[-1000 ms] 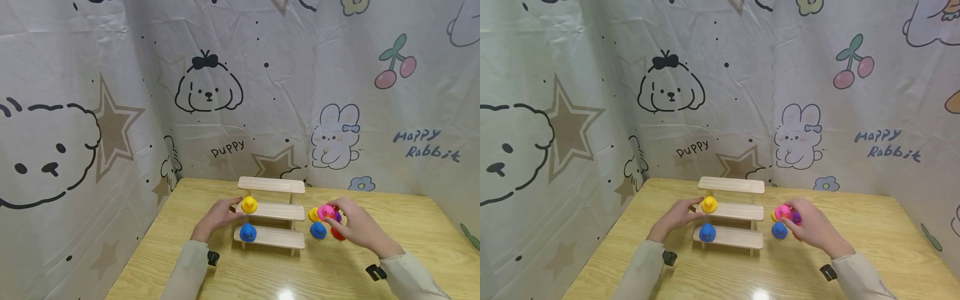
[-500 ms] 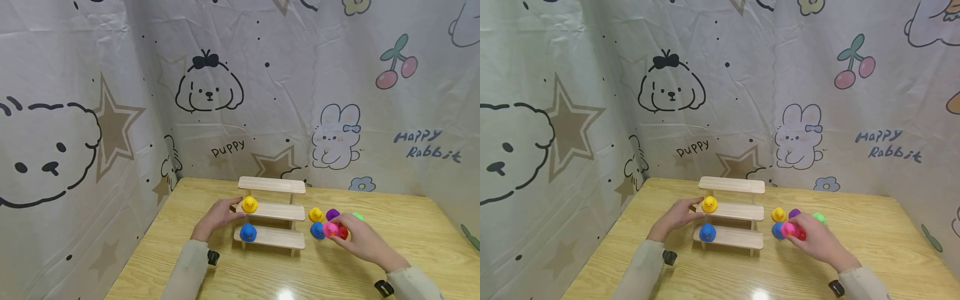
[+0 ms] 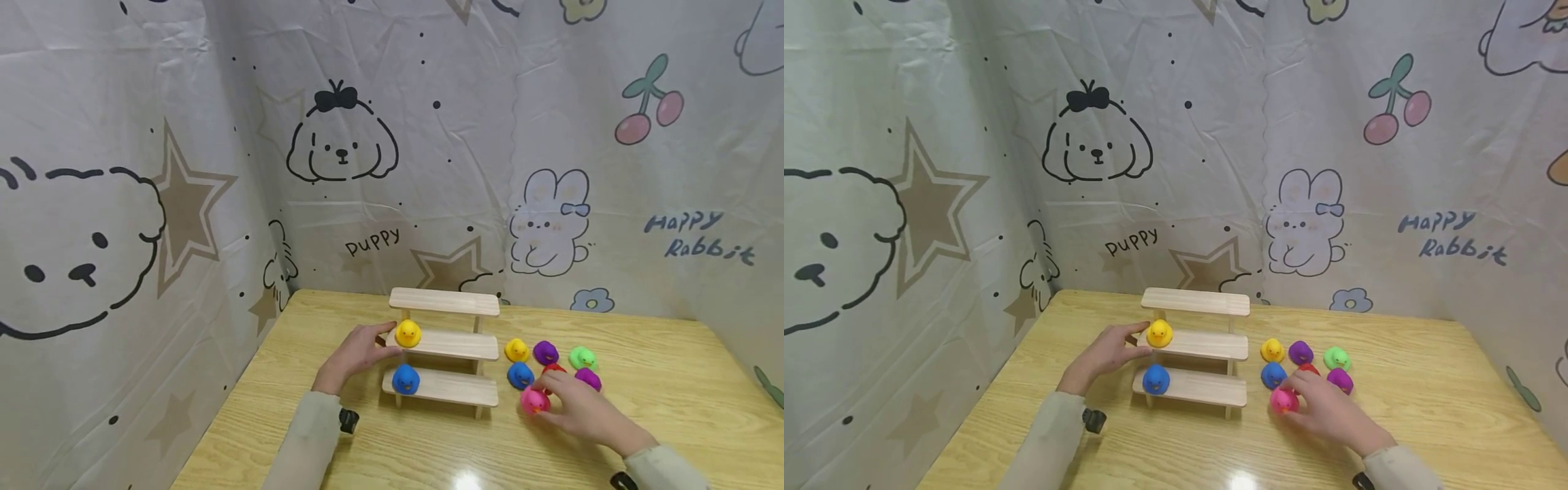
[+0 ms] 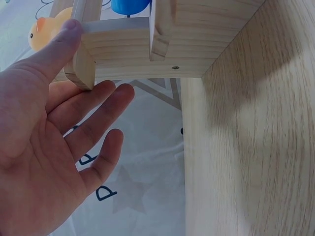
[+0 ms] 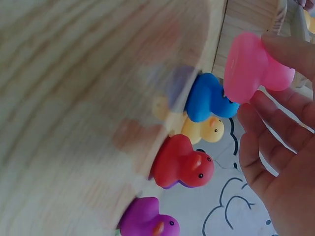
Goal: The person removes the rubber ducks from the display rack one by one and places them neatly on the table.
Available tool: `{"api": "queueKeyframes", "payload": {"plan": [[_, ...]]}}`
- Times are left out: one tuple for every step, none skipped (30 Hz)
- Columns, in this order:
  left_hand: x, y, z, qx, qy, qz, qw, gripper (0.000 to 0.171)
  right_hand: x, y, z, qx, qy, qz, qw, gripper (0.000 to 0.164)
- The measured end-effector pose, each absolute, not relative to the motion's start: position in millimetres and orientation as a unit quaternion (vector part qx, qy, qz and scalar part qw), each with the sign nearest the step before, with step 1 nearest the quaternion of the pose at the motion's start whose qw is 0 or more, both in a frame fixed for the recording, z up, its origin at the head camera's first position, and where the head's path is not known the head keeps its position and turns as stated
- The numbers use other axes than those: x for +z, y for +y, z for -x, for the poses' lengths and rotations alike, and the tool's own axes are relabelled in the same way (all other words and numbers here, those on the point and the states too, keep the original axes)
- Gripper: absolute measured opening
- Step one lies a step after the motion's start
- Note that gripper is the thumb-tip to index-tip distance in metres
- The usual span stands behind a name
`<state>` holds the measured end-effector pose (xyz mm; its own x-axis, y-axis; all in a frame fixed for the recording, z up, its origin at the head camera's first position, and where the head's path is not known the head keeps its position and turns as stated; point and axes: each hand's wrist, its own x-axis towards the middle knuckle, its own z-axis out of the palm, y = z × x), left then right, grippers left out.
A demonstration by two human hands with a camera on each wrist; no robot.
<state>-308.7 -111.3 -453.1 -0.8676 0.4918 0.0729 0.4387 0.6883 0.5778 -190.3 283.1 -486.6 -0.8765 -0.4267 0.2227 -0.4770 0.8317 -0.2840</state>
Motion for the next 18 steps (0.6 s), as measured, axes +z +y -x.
{"api": "queueKeyframes", "payload": {"plan": [[-453.0, -111.1, 308.9, 0.302, 0.918, -0.255, 0.043, 0.063, -487.4, 282.8, 190.6, 0.170, -0.954, -0.237, 0.069, 0.033], [-453.0, -111.0, 309.0, 0.301, 0.918, -0.256, 0.042, 0.063, -487.7, 282.5, 190.8, 0.173, -0.954, -0.236, 0.061, 0.033], [-452.7, -110.8, 308.9, 0.301, 0.918, -0.257, 0.042, 0.063, -487.8, 282.0, 190.7, 0.176, -0.954, -0.236, 0.053, 0.033], [-452.7, -110.7, 308.7, 0.301, 0.917, -0.258, 0.041, 0.063, -488.1, 281.4, 190.6, 0.178, -0.954, -0.238, 0.046, 0.033], [-452.8, -110.6, 308.4, 0.301, 0.917, -0.258, 0.041, 0.063, -489.0, 281.1, 190.7, 0.180, -0.953, -0.239, 0.041, 0.032], [-452.6, -110.5, 307.9, 0.301, 0.917, -0.258, 0.041, 0.063, -489.9, 280.7, 190.7, 0.180, -0.953, -0.239, 0.038, 0.032], [-452.6, -110.4, 307.6, 0.301, 0.918, -0.256, 0.042, 0.063, -490.9, 280.6, 191.0, 0.179, -0.953, -0.242, 0.037, 0.032], [-452.6, -110.5, 307.6, 0.300, 0.918, -0.257, 0.041, 0.063, -492.0, 280.6, 191.1, 0.179, -0.953, -0.241, 0.035, 0.032], [-452.5, -110.5, 307.5, 0.300, 0.918, -0.256, 0.041, 0.063, -493.1, 280.6, 191.3, 0.177, -0.954, -0.241, 0.034, 0.032], [-452.7, -110.4, 307.5, 0.299, 0.918, -0.255, 0.041, 0.063, -494.3, 280.8, 192.0, 0.175, -0.955, -0.239, 0.032, 0.032], [-452.9, -110.5, 307.7, 0.298, 0.919, -0.254, 0.041, 0.063, -495.3, 280.8, 192.6, 0.173, -0.955, -0.237, 0.031, 0.032], [-453.2, -110.5, 308.0, 0.298, 0.920, -0.253, 0.041, 0.062, -495.8, 280.5, 193.1, 0.173, -0.956, -0.234, 0.028, 0.032], [-453.5, -110.6, 308.2, 0.298, 0.920, -0.253, 0.041, 0.062, -496.1, 280.2, 193.7, 0.173, -0.957, -0.232, 0.024, 0.032], [-453.7, -110.7, 308.4, 0.298, 0.920, -0.253, 0.041, 0.062, -496.2, 279.6, 194.0, 0.173, -0.959, -0.226, 0.020, 0.031], [-453.6, -110.5, 308.5, 0.298, 0.920, -0.251, 0.042, 0.062, -496.2, 279.1, 194.6, 0.172, -0.960, -0.221, 0.016, 0.031], [-453.7, -110.5, 308.6, 0.297, 0.920, -0.251, 0.042, 0.062, -496.2, 278.4, 195.1, 0.174, -0.960, -0.217, 0.014, 0.031], [-453.7, -110.4, 308.8, 0.297, 0.920, -0.251, 0.042, 0.062, -496.0, 277.8, 195.6, 0.175, -0.961, -0.213, 0.010, 0.030], [-453.7, -110.5, 309.0, 0.297, 0.920, -0.254, 0.041, 0.062, -495.8, 277.2, 196.0, 0.177, -0.962, -0.209, 0.008, 0.030]]}}
